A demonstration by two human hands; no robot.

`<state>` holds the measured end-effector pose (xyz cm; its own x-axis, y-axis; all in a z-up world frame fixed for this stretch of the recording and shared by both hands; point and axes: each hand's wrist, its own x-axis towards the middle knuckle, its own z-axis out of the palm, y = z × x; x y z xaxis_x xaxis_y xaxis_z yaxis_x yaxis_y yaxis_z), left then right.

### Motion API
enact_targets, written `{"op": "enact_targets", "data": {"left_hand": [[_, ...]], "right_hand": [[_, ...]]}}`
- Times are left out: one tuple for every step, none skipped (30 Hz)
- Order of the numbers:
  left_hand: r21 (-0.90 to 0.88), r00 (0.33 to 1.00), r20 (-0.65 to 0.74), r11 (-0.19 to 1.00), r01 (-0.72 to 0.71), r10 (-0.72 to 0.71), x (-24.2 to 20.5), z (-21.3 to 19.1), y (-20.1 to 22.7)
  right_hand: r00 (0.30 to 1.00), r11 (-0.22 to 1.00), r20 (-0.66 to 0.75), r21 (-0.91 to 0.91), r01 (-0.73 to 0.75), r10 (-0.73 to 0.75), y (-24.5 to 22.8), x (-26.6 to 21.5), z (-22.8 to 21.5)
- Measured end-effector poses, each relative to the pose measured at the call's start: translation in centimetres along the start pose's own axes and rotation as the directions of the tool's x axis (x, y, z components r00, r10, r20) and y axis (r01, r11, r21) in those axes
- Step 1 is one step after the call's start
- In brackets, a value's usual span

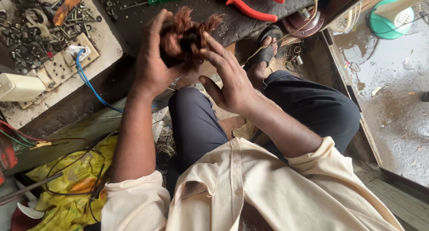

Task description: The person uses red-handled pliers to cut and pull apart a bundle of copper wire, then separates the strands by hand. The person continues to untangle and organize the copper strands on the workbench.

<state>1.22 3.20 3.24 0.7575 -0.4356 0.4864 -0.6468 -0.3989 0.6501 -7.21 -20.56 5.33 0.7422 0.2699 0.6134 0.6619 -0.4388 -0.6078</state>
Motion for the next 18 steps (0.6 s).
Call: {"op": "enact_targets", "data": {"left_hand": [[-0.011,1.000,-0.008,1.000,-0.006,0.006,-0.3,0.1,0.0],[-0.011,1.000,-0.017,1.000,0.010,-0.011,-0.6,0.2,0.0],[-0.008,0.999,-0.028,1.000,0.024,-0.024,-0.7,0.3,0.1],[0.005,0.999,-0.038,1.000,0.031,-0.031,-0.9,0.1,0.5],[0.018,0.998,-0.048,0.999,0.032,-0.032,-0.8,0.0,0.9],[0.041,0.998,-0.057,0.999,0.028,-0.025,-1.2,-0.1,1.7],[0.062,0.998,-0.063,0.998,0.030,-0.026,-1.4,0.2,2.4],[0.042,0.993,-0.100,0.997,0.065,-0.060,-1.1,1.0,2.8],[0.022,0.985,-0.141,0.994,0.105,-0.101,-1.1,2.0,3.3],[0.001,0.973,-0.181,0.990,0.144,-0.141,-1.1,3.0,3.8],[0.080,0.959,-0.238,0.981,0.177,-0.153,-0.9,4.0,4.2],[0.157,0.942,-0.295,0.964,0.213,-0.161,-0.7,5.2,4.6],[0.225,0.924,-0.345,0.941,0.251,-0.164,-0.7,5.9,4.7],[0.232,0.919,-0.356,0.937,0.263,-0.170,-0.6,6.0,4.5],[0.233,0.915,-0.366,0.934,0.269,-0.172,-0.3,6.4,4.2],[0.234,0.910,-0.376,0.932,0.276,-0.175,-0.2,6.6,4.0],[0.155,0.923,-0.335,0.955,0.253,-0.190,-0.3,6.3,3.8],[0.074,0.935,-0.293,0.970,0.232,-0.202,-0.6,5.5,3.5]], "right_hand": [[1.000,1.000,0.004,0.020,-0.019,0.019,-0.1,0.0,0.2],[0.999,0.999,0.024,0.039,-0.028,0.027,0.0,0.1,0.4],[0.999,0.998,0.043,0.058,-0.034,0.031,0.2,0.5,0.8],[0.997,0.996,0.062,0.077,-0.040,0.035,0.4,0.7,1.0],[0.997,0.997,0.068,0.070,-0.038,0.033,0.4,0.7,0.9],[0.997,0.997,0.075,0.062,-0.035,0.031,0.4,0.5,0.7],[0.996,0.998,0.085,0.057,-0.039,0.034,0.4,0.2,0.7],[0.996,0.992,0.060,0.109,-0.069,0.063,0.6,0.0,0.6],[0.995,0.982,0.043,0.165,-0.096,0.090,0.9,-0.4,0.4],[0.992,0.968,0.027,0.221,-0.122,0.119,1.2,-0.9,0.2],[0.987,0.950,0.000,0.270,-0.156,0.162,1.6,-1.3,0.2],[0.978,0.929,-0.024,0.320,-0.188,0.206,2.0,-1.7,0.1],[0.965,0.904,-0.048,0.366,-0.222,0.257,2.4,-2.3,0.1],[0.946,0.855,-0.077,0.455,-0.247,0.314,2.8,-2.7,0.3],[0.922,0.803,-0.104,0.534,-0.265,0.374,3.3,-2.9,0.4],[0.893,0.743,-0.126,0.610,-0.274,0.433,3.7,-3.2,0.2],[0.887,0.737,-0.109,0.606,-0.299,0.449,4.1,-3.2,-0.2],[0.880,0.730,-0.092,0.602,-0.323,0.466,4.4,-3.1,-0.6]]}}
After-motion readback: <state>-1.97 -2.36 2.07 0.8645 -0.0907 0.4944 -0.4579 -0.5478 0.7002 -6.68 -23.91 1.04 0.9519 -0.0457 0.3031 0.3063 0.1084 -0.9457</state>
